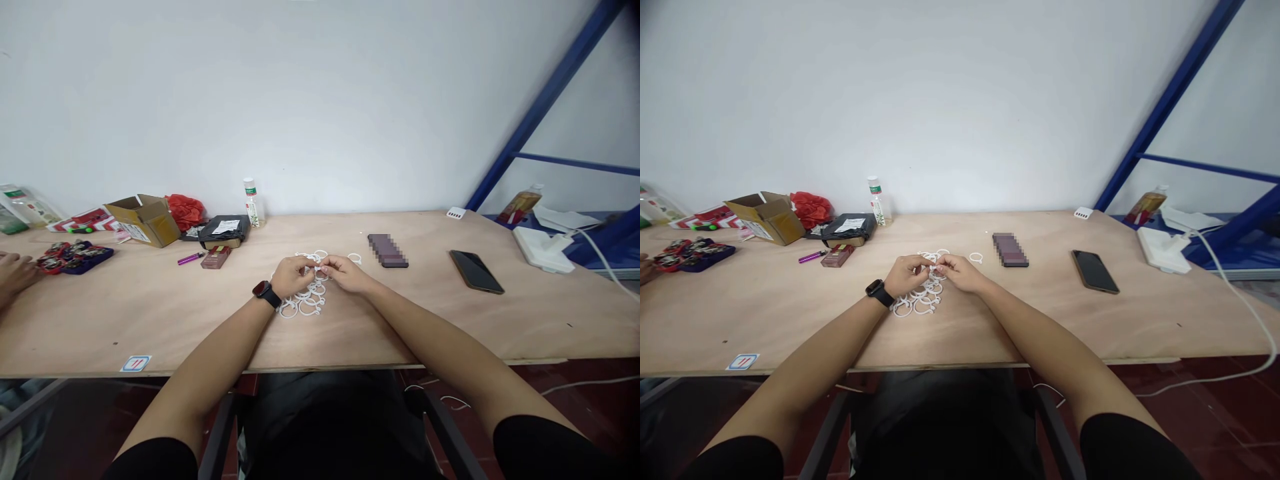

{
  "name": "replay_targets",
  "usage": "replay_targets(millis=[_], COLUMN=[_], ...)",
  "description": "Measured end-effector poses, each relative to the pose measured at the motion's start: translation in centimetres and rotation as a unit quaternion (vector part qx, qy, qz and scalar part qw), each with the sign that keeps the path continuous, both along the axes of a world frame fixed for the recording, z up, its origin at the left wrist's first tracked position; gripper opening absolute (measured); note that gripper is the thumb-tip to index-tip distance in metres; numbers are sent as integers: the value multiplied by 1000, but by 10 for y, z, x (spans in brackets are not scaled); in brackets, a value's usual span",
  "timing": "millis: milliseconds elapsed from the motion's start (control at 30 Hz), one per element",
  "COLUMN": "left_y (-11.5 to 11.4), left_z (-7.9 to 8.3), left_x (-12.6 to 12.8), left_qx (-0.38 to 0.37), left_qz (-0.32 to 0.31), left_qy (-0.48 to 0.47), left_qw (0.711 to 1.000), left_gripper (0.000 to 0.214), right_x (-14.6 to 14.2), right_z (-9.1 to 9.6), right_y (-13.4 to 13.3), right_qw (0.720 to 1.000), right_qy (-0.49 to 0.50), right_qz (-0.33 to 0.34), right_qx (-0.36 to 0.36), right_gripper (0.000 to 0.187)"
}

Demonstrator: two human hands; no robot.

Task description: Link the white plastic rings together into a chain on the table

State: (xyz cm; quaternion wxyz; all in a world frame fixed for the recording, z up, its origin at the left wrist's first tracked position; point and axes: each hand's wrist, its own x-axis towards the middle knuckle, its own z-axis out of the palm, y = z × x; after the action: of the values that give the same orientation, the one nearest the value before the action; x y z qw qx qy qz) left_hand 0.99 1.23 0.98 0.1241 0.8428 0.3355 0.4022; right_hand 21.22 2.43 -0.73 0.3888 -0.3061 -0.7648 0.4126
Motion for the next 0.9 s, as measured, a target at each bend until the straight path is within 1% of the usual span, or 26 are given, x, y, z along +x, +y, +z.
replay_targets(millis=[167,500,633,900], left_y=[0,-1,-1,-2], left_z=[-1,0,0,0], left_x=[0,0,0,2], left_qx=[8,15,9,7], left_qz=[-3,9,1,18], left_qy=[-5,8,7,9], left_qw=[1000,1000,1000,1000], left_gripper=[21,17,19,20], right_x=[1,2,2,1], right_z=[-1,-5,-4,-1], right_y=[1,4,3,0], right_qw=[1000,1000,1000,998], right_qy=[-10,-15,-15,-55], right_qz=[-11,-12,-16,-26], right_qx=[11,16,12,34], right_gripper=[26,25,24,23])
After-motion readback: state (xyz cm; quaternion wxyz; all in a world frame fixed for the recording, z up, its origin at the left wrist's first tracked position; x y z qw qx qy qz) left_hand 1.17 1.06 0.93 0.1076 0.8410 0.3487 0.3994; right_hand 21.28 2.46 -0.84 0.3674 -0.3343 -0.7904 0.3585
